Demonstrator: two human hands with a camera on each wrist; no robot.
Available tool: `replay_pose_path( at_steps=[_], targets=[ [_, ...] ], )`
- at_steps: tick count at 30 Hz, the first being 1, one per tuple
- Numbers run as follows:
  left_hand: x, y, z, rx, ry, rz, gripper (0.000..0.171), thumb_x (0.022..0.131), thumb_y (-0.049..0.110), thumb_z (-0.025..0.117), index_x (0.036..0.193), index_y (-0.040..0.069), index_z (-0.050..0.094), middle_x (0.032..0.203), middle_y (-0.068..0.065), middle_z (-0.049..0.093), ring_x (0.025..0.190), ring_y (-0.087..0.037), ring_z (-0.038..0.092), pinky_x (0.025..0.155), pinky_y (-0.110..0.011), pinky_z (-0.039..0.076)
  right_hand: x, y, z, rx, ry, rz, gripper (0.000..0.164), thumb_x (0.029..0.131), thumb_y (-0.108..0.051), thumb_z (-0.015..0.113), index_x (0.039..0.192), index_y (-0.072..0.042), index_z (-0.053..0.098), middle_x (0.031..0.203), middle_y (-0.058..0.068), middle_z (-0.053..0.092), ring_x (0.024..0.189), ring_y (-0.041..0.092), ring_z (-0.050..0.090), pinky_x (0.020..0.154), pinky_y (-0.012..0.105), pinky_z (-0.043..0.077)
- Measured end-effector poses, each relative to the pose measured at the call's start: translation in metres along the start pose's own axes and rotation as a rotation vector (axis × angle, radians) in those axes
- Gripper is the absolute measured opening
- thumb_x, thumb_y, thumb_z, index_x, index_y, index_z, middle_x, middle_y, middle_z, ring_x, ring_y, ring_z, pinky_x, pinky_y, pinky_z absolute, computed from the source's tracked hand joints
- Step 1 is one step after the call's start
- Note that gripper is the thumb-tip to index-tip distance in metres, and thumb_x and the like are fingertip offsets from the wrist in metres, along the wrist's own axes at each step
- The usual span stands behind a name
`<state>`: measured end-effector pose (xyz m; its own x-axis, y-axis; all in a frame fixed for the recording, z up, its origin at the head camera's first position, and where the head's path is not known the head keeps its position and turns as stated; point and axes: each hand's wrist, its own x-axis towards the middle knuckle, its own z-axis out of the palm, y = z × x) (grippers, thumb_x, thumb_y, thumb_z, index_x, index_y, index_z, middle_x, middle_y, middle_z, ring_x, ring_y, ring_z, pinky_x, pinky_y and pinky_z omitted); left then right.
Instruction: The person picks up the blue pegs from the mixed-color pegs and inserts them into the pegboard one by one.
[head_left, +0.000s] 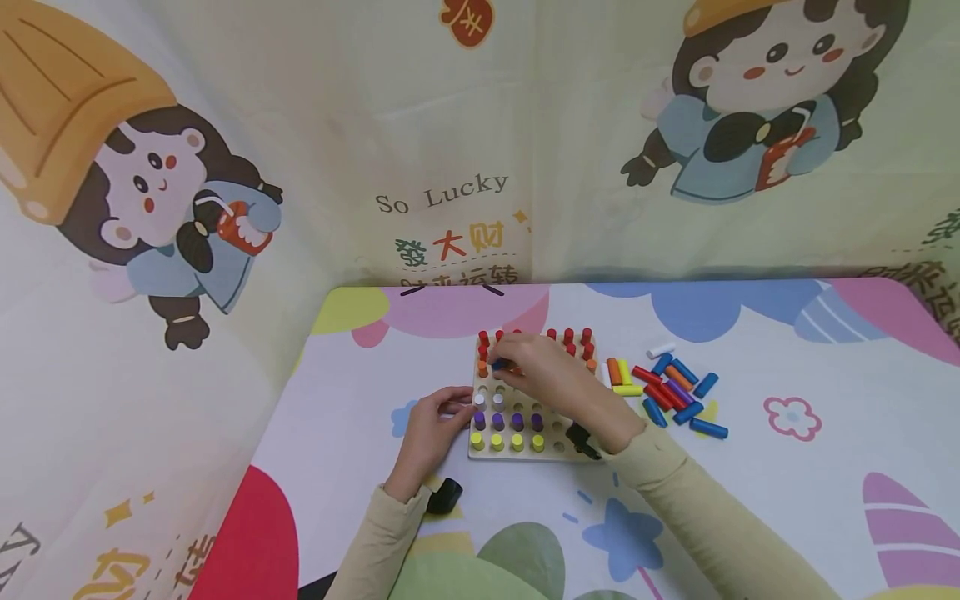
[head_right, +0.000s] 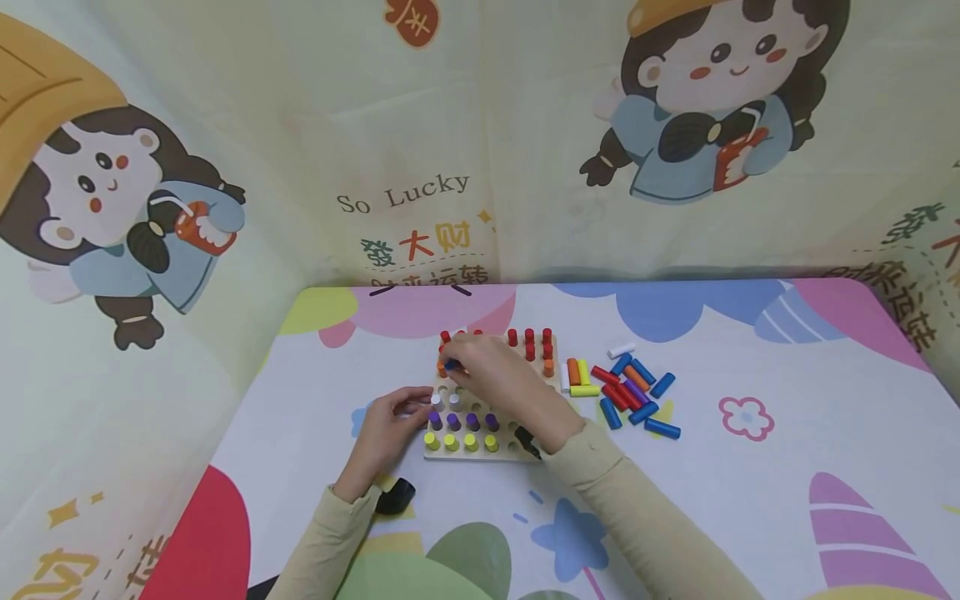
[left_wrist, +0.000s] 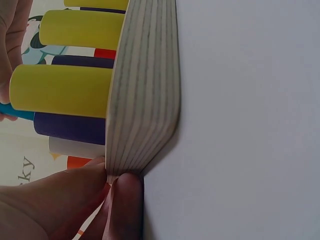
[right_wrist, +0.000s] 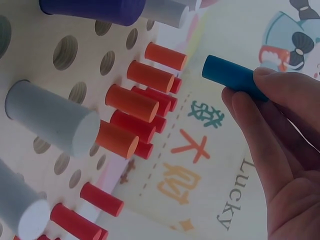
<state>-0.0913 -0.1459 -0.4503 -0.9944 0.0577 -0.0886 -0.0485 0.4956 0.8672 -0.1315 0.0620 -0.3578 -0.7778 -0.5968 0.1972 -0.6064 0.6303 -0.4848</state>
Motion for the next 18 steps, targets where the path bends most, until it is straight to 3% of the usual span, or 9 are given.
replay_pose_path(
  at_steps=[6, 18],
  targets=[
    [-0.001, 0.001, 0.0, 0.001, 0.007, 0.025, 0.026, 0.093, 0.018, 0.071, 0.118, 0.012, 0.07, 0.106, -0.003, 0.072, 0.089, -0.013, 0.068, 0.074, -0.022, 0.056, 0.005, 0.0, 0.003, 0.036, -0.019, -0.008, 0.021, 0.086, -0.005, 0.077, 0.106, -0.006, 0.074, 0.101, 0.004, 0.073, 0.094, 0.018, 0.069, 0.084, 0.028, 0.058],
    [-0.002, 0.003, 0.0, -0.011, 0.011, 0.044, 0.026, 0.092, 0.017, 0.071, 0.117, 0.011, 0.071, 0.107, -0.005, 0.073, 0.09, -0.015, 0.069, 0.074, -0.021, 0.056, 0.013, 0.0, 0.013, -0.008, -0.058, 0.001, 0.017, 0.088, -0.008, 0.075, 0.105, -0.009, 0.073, 0.101, 0.001, 0.072, 0.093, 0.015, 0.068, 0.085, 0.028, 0.058]
  ],
)
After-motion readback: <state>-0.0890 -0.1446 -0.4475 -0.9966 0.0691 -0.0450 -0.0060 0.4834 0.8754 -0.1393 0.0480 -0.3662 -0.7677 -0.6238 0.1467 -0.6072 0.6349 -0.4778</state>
